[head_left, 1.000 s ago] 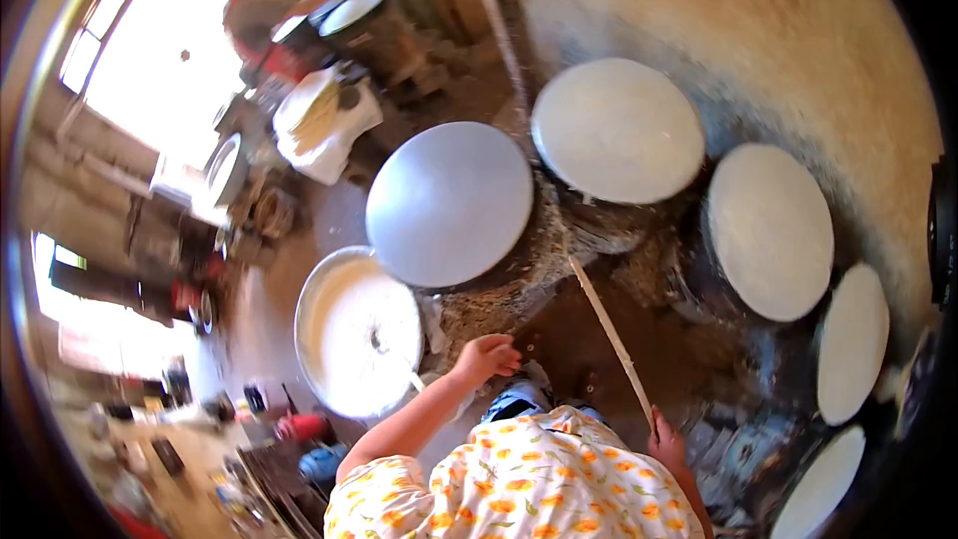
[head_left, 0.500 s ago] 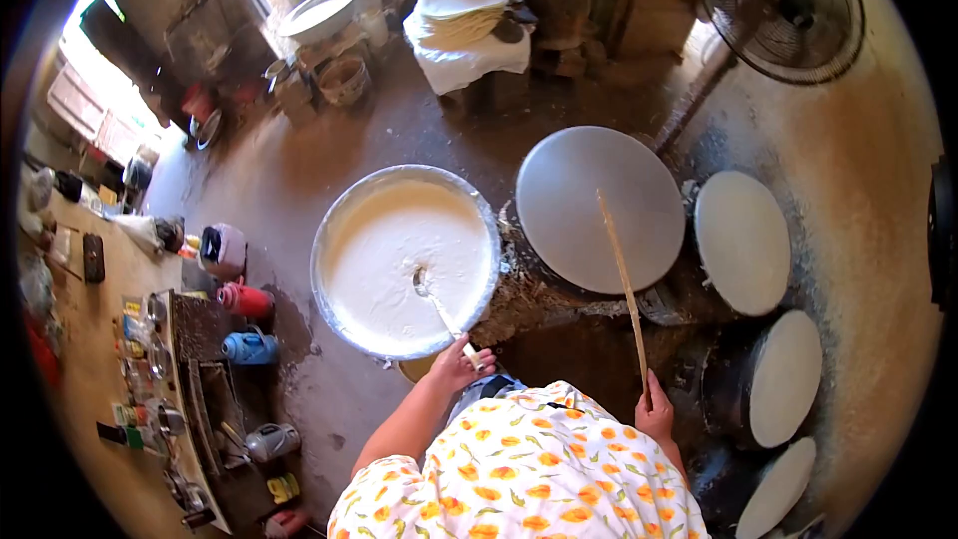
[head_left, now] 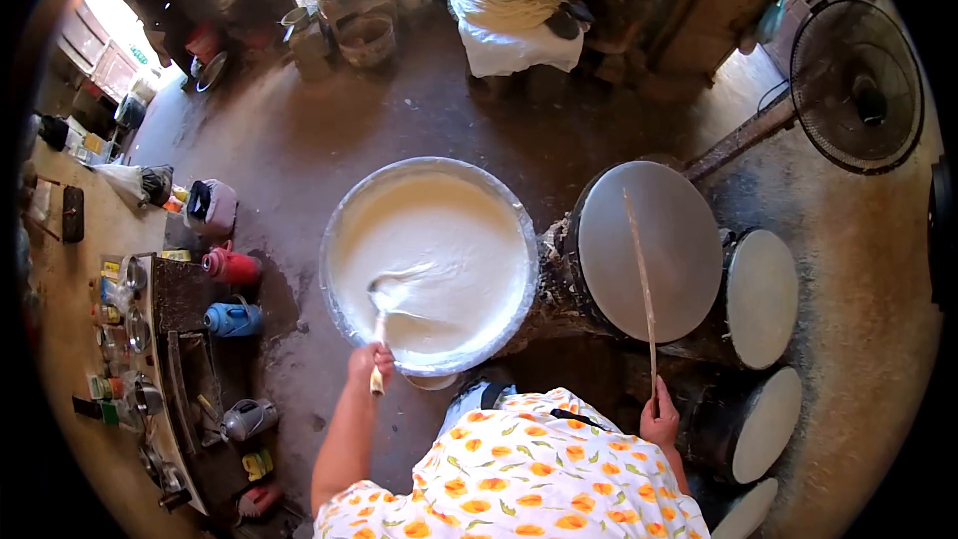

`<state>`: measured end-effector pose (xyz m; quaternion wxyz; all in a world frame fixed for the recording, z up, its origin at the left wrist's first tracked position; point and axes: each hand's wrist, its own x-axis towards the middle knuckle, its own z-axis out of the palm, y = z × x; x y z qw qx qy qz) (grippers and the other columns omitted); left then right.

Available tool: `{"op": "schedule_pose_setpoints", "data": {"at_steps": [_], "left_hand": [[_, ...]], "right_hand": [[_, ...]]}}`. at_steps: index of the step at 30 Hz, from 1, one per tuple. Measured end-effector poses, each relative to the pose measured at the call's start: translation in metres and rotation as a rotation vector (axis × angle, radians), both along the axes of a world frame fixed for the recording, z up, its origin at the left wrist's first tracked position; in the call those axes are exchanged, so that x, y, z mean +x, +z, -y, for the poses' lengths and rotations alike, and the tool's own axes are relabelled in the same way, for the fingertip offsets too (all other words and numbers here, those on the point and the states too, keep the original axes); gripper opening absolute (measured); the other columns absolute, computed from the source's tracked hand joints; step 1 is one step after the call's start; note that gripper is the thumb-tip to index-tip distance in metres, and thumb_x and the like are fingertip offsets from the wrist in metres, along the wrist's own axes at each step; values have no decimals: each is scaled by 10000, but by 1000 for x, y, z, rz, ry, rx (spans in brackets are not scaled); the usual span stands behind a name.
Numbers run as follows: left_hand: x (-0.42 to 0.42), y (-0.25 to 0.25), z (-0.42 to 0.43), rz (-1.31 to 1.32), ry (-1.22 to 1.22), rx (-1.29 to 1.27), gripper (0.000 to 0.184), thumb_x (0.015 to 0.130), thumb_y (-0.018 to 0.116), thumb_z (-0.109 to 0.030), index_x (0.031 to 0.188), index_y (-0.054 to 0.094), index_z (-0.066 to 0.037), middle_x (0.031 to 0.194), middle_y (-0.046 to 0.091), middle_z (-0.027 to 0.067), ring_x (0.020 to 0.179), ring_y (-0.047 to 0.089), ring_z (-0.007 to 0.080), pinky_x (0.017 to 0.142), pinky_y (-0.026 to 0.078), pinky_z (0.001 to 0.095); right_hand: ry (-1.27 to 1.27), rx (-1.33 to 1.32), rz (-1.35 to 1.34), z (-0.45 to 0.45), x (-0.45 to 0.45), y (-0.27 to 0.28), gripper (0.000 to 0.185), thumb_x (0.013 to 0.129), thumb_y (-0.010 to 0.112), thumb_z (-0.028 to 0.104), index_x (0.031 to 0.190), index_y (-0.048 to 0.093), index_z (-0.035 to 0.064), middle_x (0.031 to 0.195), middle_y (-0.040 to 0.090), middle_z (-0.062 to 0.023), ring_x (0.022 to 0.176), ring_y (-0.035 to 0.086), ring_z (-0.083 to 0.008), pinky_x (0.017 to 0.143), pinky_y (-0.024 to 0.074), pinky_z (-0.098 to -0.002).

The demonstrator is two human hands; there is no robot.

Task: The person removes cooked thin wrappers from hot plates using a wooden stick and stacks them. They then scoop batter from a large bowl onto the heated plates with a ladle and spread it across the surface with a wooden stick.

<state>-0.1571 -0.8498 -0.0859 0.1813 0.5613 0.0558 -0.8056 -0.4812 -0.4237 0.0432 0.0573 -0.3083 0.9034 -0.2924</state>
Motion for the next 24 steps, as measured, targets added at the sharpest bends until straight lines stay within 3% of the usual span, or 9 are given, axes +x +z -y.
{"op": "schedule_pose_setpoints", "data": {"at_steps": [2,4,7,10,13,14,16,21,24], "left_hand": [[-24,-27,36,353,-511,-411,129,830,422,-75,729,475,-15,526,438,43,361,408,153,323,359,308],[-71,-45,64,417,-636,-676,144,807,433,-53,669,459,-21,516,451,68,367,432,187,326,372,333],[-151,-85,71,419,-778,-745,40,814,453,-49,812,455,-9,550,455,69,400,462,181,318,373,344],[-202,-42,25,346,-921,-813,89,821,462,-50,843,481,34,545,465,84,399,476,199,322,385,363],[-198,-8,-29,336,-1268,-955,195,828,494,-95,877,541,88,598,572,194,454,583,302,410,464,429],[-181,-12,-48,308,-1324,-1122,167,861,494,-118,873,523,46,598,548,138,419,531,231,369,443,376],[-132,-7,-85,442,-1419,-1502,170,861,510,-133,900,528,32,684,579,130,540,591,231,490,472,386],[-45,106,-92,436,-1558,-810,149,851,518,-133,916,538,0,692,575,118,545,563,200,498,460,364],[-33,107,-86,518,-1557,-872,202,841,499,-132,934,558,38,726,596,206,654,603,301,620,482,408]], "right_hand": [[-39,54,-3,-4,1,3,468,792,540,-42,1255,516,22,1120,610,-212,1002,609,-359,844,499,-370],[-43,36,16,-11,1,2,471,789,540,-39,1255,515,21,1111,613,-217,991,613,-362,839,501,-370],[-57,43,-20,-20,0,8,462,790,543,-31,1249,522,23,1099,617,-217,985,615,-361,834,502,-372],[-47,60,-25,-25,-7,15,450,794,545,-25,1241,530,23,1094,619,-215,977,617,-359,829,503,-372],[-34,31,-28,-24,-21,13,439,798,551,-20,1235,535,20,1080,622,-214,959,622,-358,814,505,-370],[-34,28,-25,-22,-26,15,439,798,551,-20,1235,535,20,1080,622,-214,959,622,-358,814,505,-370],[-2,1,21,-15,-36,17,440,800,550,-32,1236,536,27,1066,624,-213,943,625,-357,799,507,-364],[81,-45,28,-6,-50,20,446,798,547,-56,1234,542,40,1051,625,-211,933,627,-353,791,507,-353],[85,-65,36,-3,-51,18,447,795,545,-60,1231,545,43,1053,624,-208,932,626,-354,790,507,-356]]}}
